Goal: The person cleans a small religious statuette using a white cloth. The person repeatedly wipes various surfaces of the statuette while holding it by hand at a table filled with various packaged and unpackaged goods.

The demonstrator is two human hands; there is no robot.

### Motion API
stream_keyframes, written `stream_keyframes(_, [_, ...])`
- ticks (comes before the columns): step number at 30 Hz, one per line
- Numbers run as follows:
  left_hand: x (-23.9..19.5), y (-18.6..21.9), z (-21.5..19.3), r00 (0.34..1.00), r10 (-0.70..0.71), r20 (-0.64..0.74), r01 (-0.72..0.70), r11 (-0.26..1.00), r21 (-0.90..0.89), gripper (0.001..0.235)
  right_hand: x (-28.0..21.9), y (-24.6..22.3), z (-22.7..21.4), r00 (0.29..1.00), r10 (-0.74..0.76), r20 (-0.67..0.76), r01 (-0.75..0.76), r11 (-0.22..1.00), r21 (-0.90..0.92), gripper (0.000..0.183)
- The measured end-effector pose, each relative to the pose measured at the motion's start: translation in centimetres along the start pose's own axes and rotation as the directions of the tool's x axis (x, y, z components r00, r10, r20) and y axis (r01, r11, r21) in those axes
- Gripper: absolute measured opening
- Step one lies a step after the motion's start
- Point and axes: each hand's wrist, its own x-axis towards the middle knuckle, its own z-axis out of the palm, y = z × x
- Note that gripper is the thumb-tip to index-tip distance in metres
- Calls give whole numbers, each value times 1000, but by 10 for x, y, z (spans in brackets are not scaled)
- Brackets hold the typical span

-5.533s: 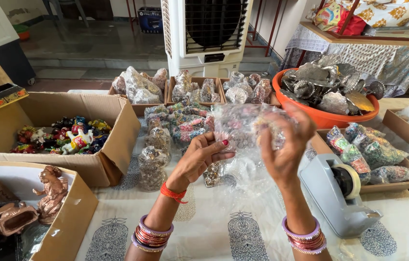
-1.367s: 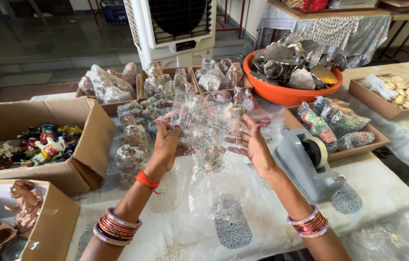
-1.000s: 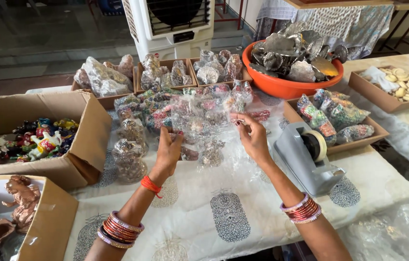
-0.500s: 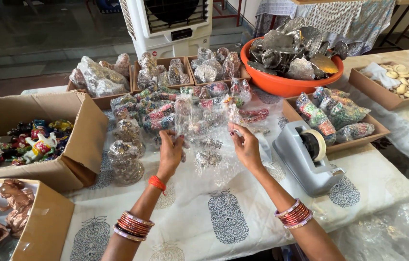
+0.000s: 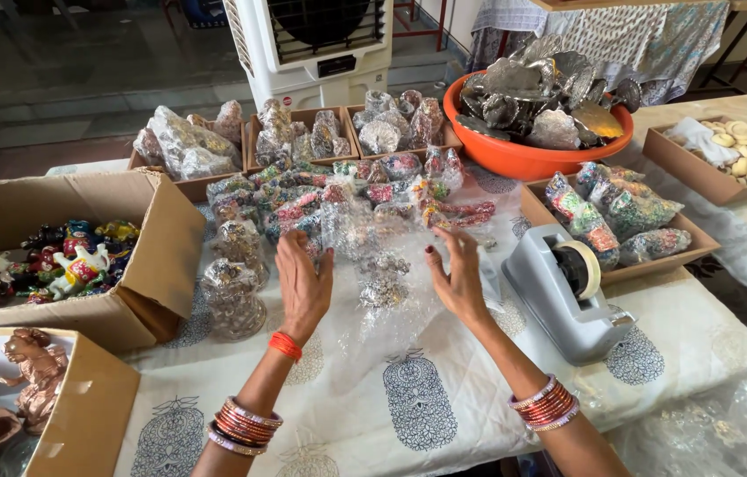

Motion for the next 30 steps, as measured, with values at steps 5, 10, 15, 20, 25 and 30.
stream_keyframes(5, [16, 40, -9, 972, 231, -51, -225, 969, 101, 38, 21, -36, -25, 992, -121, 46, 116, 988, 100, 45])
stream_keyframes(10, [16, 64, -3, 944, 250, 216, -264, 964, 38, 27, 29, -78, -38, 908, -334, 254, 348, 937, -11, 55])
stream_keyframes(15, [2, 51, 7, 903, 202, 380, -221, 975, 6, 33, 20, -69, -32, 942, -235, 241, 243, 970, -2, 40])
stream_keyframes(20, [6, 52, 3, 817, 416, 399, -359, 909, -214, 56, 14, -62, -37, 952, -143, 271, 152, 988, -13, 33])
stream_keyframes(25, [11, 41, 24, 733, 432, 525, -330, 901, -281, 62, 6, -60, -31, 961, -109, 253, 118, 993, -17, 31])
stream_keyframes(30, [14, 15, 55, 751, 293, 592, -149, 948, -281, 38, -5, -39, -18, 856, 121, 502, -107, 993, -56, 40])
